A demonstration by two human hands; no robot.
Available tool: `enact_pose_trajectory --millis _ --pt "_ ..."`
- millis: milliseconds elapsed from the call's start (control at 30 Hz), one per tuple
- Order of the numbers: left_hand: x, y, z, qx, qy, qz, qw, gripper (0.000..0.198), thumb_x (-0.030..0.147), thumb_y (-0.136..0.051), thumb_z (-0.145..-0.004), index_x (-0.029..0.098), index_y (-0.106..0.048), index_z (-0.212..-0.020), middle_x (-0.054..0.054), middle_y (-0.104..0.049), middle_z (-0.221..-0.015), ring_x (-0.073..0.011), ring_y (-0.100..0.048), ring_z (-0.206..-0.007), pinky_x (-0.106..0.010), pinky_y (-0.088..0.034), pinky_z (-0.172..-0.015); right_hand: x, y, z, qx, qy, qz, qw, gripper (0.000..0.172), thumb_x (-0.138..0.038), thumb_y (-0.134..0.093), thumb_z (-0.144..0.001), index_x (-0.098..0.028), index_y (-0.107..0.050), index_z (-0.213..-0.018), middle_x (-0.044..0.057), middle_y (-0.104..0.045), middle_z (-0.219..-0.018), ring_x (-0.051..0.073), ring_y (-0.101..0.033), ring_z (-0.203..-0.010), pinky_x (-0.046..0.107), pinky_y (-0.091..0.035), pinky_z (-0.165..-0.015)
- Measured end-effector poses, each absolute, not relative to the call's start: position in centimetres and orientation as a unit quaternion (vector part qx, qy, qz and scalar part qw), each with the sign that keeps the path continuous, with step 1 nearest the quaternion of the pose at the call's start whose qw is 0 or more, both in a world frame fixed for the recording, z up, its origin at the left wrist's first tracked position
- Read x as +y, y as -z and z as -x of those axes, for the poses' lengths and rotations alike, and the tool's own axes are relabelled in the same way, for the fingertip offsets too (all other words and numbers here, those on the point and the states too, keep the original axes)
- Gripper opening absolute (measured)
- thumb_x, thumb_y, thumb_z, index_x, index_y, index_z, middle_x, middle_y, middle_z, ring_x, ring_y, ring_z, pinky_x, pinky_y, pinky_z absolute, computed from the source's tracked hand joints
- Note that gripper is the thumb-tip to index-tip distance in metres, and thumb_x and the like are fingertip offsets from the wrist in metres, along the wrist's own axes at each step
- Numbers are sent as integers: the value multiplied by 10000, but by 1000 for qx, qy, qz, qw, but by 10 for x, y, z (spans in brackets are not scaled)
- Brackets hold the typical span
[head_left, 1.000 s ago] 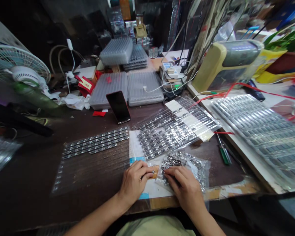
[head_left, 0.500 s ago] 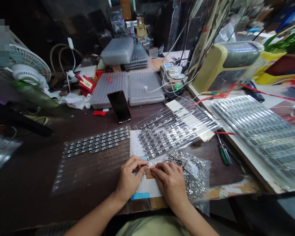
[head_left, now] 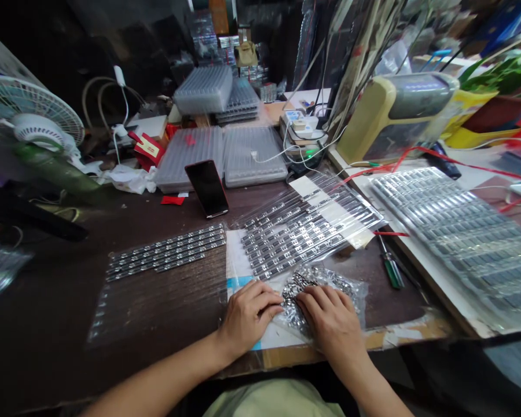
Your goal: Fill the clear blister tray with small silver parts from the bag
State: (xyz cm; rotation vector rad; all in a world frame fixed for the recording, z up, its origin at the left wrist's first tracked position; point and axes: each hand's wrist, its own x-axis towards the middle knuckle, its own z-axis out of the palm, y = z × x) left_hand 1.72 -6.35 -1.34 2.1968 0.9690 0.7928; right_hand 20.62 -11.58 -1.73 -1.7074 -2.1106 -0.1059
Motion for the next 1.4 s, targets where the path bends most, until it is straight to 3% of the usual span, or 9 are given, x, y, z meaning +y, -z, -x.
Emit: enact_pose_trajectory --millis 233,433,600,700,800,967,1233,1400 --pt "-64 19 -16 363 -289 -839 283 92 195 -644 -826 202 -681 -910 -42 -663 -858 -174 -599 -819 -304 -491 -744 -115 20 -205 -761 41 611 215 198 -262 -447 -932 -228 -620 -1022 17 -653 -946 171 -506 -868 317 -309 -812" --pt "-64 21 -17 356 -306 -832 295 79 140 -664 -799 191 -690 -854 -42 -669 -837 -176 -608 -809 -303 -497 -729 -113 17 -202 -764 32 615 193 176 -253 -469 -919 -232 -623 -837 3 -618 -798 165 -482 -773 317 -305 -773" --pt "-64 17 -18 351 -328 -821 310 77 164 -660 -807 204 -704 -856 -38 -676 -820 -165 -615 -794 -283 -497 -712 -112 15 -201 -758 38 621 193 211 -226 -446 -925 -210 -626 -815 18 -621 -788 156 -506 -776 311 -317 -777" --pt "-45 8 -4 397 -326 -815 266 96 190 -641 -825 222 -704 -890 -36 -680 -824 -172 -609 -798 -296 -480 -722 -112 14 -200 -757 41 620 201 198 -272 -454 -929 -215 -642 -953 34 -654 -912 167 -529 -855 316 -328 -804" --pt "-12 0 25 489 -310 -800 158 77 222 -638 -824 240 -704 -858 -31 -684 -857 -206 -587 -854 -358 -440 -792 -111 16 -198 -759 58 613 210 215 -298 -473 -922 -231 -637 -1044 38 -661 -946 175 -531 -878 321 -334 -806" --pt "26 8 77 581 -260 -771 30 72 308 -668 -793 269 -724 -812 -33 -637 -949 -238 -542 -921 -393 -389 -826 -110 18 -195 -767 35 609 198 180 -233 -473 -916 -235 -651 -890 19 -641 -821 160 -512 -782 314 -324 -773" --pt "22 8 93 584 -251 -772 -5 112 310 -616 -819 275 -718 -849 -35 -631 -971 -251 -544 -936 -409 -354 -851 -113 18 -207 -761 -3 591 268 213 -204 -441 -929 -236 -641 -993 13 -676 -952 156 -558 -876 297 -362 -812" --pt "43 -4 41 529 -235 -814 48 113 305 -597 -842 262 -702 -846 -19 -688 -920 -220 -582 -889 -419 -308 -893 -110 12 -191 -734 -40 596 323 153 -220 -487 -911 -219 -638 -885 4 -666 -796 126 -577 -747 264 -388 -704"
